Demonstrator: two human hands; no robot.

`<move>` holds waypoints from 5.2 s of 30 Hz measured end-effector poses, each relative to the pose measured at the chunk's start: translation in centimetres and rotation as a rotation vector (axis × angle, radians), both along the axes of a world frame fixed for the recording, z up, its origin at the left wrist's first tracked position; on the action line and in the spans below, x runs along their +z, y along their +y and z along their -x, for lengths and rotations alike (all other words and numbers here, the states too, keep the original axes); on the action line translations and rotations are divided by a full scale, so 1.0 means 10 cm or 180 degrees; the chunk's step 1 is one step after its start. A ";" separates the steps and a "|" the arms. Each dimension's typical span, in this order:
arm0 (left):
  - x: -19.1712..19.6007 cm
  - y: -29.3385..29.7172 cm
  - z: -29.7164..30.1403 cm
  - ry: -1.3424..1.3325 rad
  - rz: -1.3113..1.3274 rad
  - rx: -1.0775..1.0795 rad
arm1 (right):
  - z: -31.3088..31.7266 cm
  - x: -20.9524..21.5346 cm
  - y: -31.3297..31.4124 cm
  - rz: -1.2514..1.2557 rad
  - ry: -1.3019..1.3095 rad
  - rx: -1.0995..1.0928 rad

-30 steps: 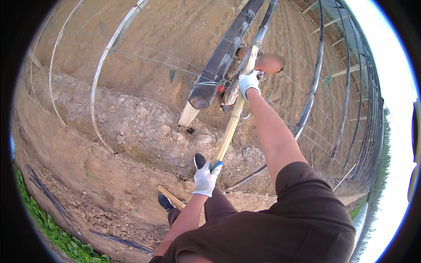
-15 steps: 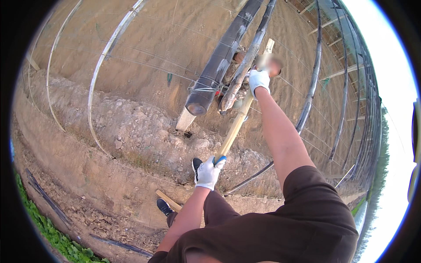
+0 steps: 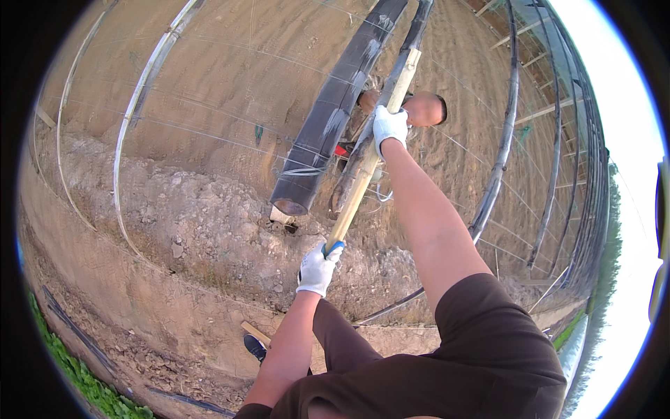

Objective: The person hammers wooden stakes into the ground to support a greenhouse frame. They use a hammer to drive the stakes and adjust the position of the metal arches. Another person assists by holding the structure steady.

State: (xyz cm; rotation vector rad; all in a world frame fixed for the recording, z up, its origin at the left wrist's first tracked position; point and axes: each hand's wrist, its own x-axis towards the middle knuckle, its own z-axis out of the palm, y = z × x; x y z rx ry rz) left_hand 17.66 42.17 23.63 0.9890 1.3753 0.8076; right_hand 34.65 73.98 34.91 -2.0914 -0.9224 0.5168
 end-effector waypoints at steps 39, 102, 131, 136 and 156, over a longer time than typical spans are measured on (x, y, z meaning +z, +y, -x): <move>0.10 0.14 0.01 0.0089 0.0655 -0.0052 | 0.07 -0.07 -0.06 0.0306 0.0157 0.0145; 4.49 1.74 -0.26 -0.1164 -0.1644 0.0147 | 0.97 2.27 -2.50 -0.0684 0.2493 0.1474; 2.08 1.16 0.16 -0.0118 -0.0430 0.0645 | 0.10 1.05 -0.97 -0.0479 0.0507 0.0588; 0.85 0.26 -0.07 0.1314 0.0835 -0.0218 | -0.01 0.67 -0.49 -0.0036 -0.0121 0.0375; 0.29 0.40 -0.26 0.1162 0.0421 0.0002 | 0.20 0.34 0.05 0.0824 -0.0052 -0.0121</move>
